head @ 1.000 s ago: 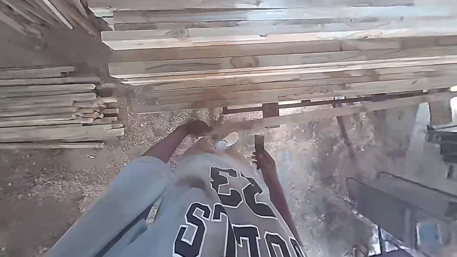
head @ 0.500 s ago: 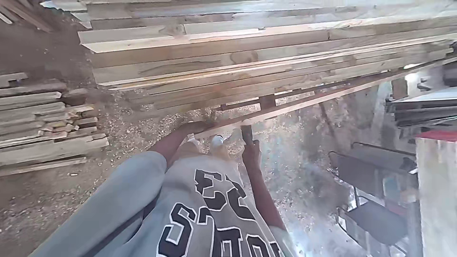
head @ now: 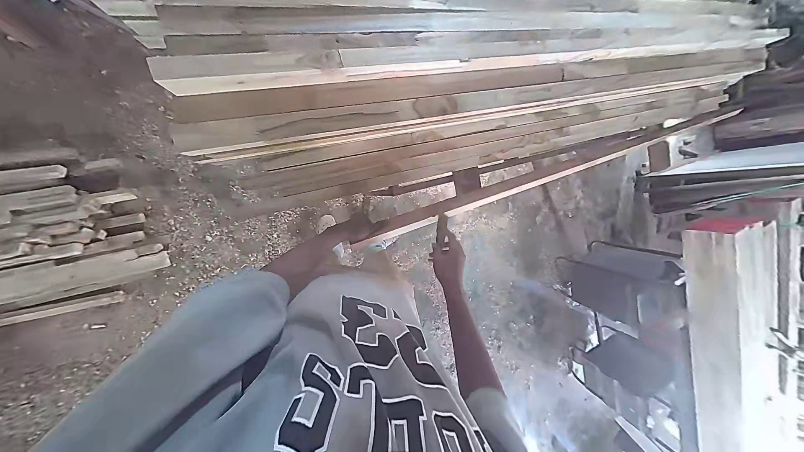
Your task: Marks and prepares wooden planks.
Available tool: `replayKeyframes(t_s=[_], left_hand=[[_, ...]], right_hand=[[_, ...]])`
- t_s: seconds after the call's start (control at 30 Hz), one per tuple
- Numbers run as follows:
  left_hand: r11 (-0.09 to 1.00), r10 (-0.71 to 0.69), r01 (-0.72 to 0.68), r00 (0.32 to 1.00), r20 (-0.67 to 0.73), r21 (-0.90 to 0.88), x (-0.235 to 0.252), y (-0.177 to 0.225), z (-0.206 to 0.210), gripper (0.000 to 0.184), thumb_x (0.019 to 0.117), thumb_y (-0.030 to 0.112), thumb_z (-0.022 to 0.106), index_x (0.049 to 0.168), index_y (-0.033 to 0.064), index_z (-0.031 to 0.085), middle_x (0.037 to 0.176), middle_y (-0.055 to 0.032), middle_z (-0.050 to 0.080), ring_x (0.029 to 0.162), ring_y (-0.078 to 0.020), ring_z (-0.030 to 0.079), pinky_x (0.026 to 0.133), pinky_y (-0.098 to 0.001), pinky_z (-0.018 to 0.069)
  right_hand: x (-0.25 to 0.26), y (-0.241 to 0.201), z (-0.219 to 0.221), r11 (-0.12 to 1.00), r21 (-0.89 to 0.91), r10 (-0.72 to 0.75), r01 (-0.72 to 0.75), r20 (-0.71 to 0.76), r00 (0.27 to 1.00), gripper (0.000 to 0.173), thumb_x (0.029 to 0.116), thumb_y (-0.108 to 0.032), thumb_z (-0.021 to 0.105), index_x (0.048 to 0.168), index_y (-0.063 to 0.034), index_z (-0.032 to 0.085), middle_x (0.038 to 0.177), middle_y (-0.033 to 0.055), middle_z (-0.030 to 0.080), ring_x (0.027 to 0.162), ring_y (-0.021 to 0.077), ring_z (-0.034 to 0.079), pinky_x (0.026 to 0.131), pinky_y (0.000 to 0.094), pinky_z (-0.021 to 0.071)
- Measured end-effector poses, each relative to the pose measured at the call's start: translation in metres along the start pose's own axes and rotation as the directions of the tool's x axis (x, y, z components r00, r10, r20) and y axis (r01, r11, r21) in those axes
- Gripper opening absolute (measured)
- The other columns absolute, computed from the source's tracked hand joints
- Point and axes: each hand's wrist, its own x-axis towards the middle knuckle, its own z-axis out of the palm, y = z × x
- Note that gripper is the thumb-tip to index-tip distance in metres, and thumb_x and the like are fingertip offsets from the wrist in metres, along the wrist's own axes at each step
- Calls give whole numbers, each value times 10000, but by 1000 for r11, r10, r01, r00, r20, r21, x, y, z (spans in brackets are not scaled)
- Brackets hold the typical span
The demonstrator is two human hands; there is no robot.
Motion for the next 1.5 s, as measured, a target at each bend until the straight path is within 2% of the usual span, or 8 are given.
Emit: replayKeyframes(t_s=[0.37,0.5,0.73,0.9,1.17,1.23,1.3,1.5], left_hand=[[975,123,-109,990,-62,192,15,-16,10,854,1062,660,210,1229,-49,657,1201,-302,667,1190,-462,630,1018,-662,458],[971,6,34,986,-165,235,-7,0,6,786,1052,662,276,1094,-2,694,1120,-255,692,1143,-424,657,953,-636,502],[984,8,28,980,-200,177,-9,-3,9,763,1100,554,188,1169,-23,682,1179,-267,687,1179,-437,646,967,-649,493],[988,22,-5,994,-111,155,-4,-3,9,712,1125,480,168,1349,-52,586,1309,-321,614,1275,-465,578,1064,-654,426],[881,-110,131,991,73,-455,19,-29,1,685,1050,659,310,1189,72,636,916,-90,645,742,-174,621,682,-386,547],[964,-67,72,997,28,-255,25,-31,-1,725,1089,596,229,1267,14,622,1103,-192,668,975,-277,659,880,-496,536],[998,-2,-1,999,-46,-57,15,-20,-5,690,1121,506,220,1360,-34,577,1323,-284,614,1259,-404,589,1081,-610,425],[972,22,40,966,-257,232,-33,-7,18,678,929,536,689,1480,171,536,1361,-162,631,1271,-350,602,1073,-609,466]], right_hand=[[-13,43,25,995,-91,31,-39,-84,996,511,972,-74,612,1465,1,501,1277,304,609,1111,415,653,954,522,556],[22,-4,-21,980,-128,158,-152,40,987,470,1008,-176,581,1444,-20,504,1136,227,682,879,312,736,793,488,626],[-23,-93,19,912,-395,251,-108,330,910,379,936,-183,607,1289,-46,631,1193,203,682,1078,343,684,929,559,538],[-34,-41,-6,912,158,292,-378,397,870,424,1006,-132,628,1405,-10,554,1013,194,697,699,223,729,652,379,642],[-19,44,-42,567,743,293,-355,221,930,365,1047,-75,560,1392,41,536,974,197,715,758,242,728,664,370,624],[-2,58,-49,538,789,294,-298,155,943,394,1054,-65,538,1431,37,488,1008,220,707,783,271,740,672,393,636],[21,72,-59,609,762,276,-219,56,960,470,1049,-64,543,1497,14,425,1083,240,685,809,290,742,664,410,639],[136,114,-100,987,136,-46,85,-270,962,479,1033,-111,534,1506,-55,488,1285,258,624,1080,339,679,938,472,579]])
